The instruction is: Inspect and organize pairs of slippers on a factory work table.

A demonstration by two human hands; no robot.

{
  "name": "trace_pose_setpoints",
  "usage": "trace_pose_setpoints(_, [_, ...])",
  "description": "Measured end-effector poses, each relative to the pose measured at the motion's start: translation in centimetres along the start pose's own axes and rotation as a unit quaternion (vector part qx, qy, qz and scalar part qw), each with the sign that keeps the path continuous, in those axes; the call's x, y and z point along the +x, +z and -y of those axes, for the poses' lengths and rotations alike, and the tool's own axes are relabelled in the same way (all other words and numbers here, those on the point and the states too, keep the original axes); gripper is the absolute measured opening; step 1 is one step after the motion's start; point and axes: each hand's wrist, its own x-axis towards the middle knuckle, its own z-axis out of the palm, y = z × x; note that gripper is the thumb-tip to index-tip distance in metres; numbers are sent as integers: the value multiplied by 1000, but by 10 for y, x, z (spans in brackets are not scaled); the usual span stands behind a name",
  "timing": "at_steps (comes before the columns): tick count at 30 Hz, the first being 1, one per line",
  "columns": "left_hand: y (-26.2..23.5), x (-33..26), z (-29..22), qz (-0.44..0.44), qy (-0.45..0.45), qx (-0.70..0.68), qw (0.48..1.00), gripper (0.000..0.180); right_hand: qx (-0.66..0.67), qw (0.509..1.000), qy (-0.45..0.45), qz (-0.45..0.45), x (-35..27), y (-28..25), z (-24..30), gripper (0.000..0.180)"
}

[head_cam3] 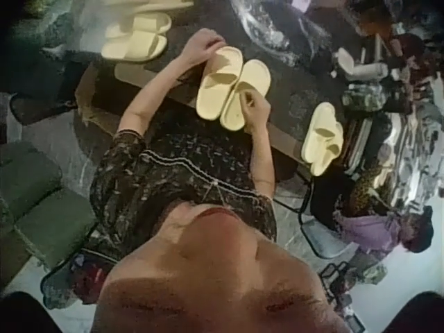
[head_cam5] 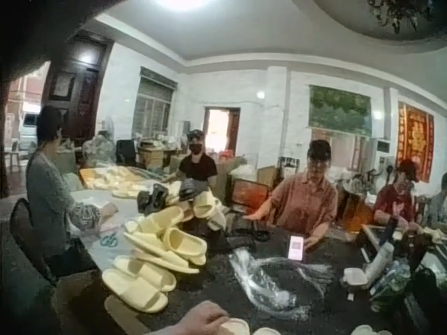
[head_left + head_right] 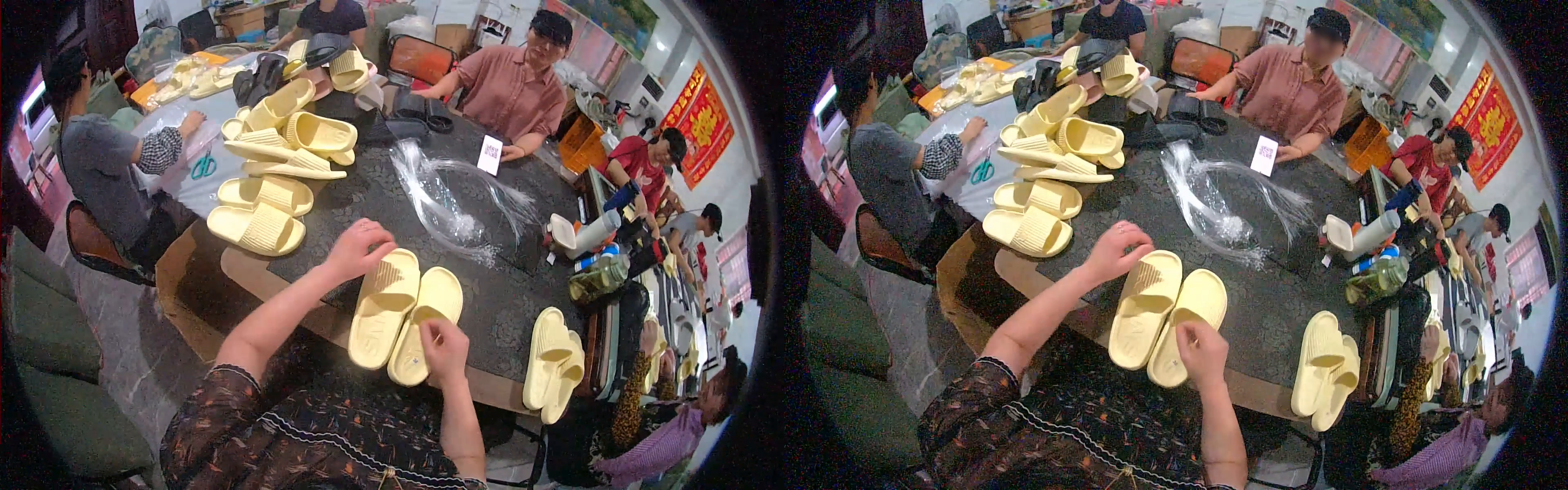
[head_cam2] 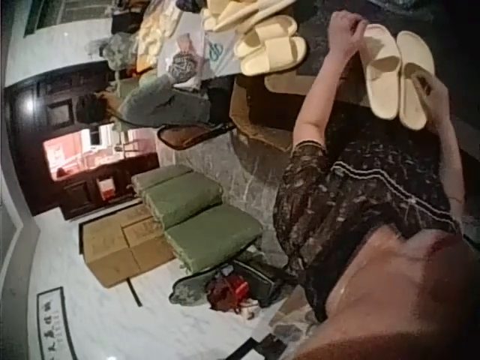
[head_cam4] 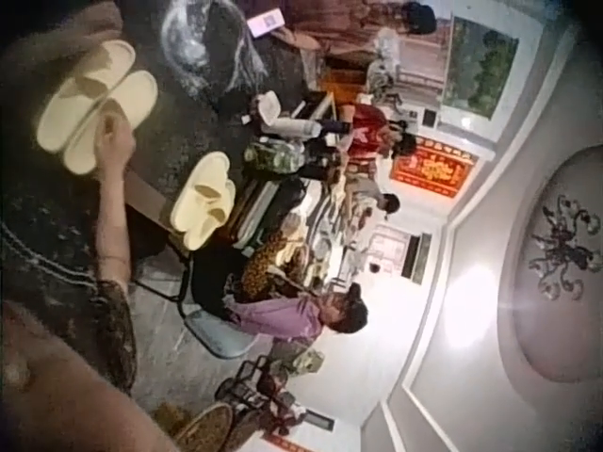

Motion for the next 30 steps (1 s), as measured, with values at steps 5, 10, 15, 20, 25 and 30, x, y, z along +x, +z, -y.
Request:
trace_pose_setpoints(5, [-65, -21, 26, -102, -50, 222, 969, 21, -57, 988, 120, 77, -9, 3, 5, 30])
trace_pose_setpoints(10, [-143, -32, 77, -169, -238, 419, 860, 53, -174, 962, 169, 127, 8, 3, 20, 44])
trace_pose_setpoints(15, [-183, -68, 111, -39, -346, 280, 895, 57, -179, 954, 178, 163, 24, 21, 16, 58])
trace_pose_setpoints(20, [-162, -83, 95, -5, -288, 338, 896, 47, -211, 957, 154, 123, 18, 25, 5, 49])
trace_pose_setpoints(25, [-99, -60, -8, 137, -331, 258, 897, 45, -218, 949, 183, 138, 6, -14, -7, 42])
trace_pose_setpoints(30, [-55, -58, -66, 261, -359, 31, 896, 44, -285, 937, 201, 28, 8, -84, -30, 42])
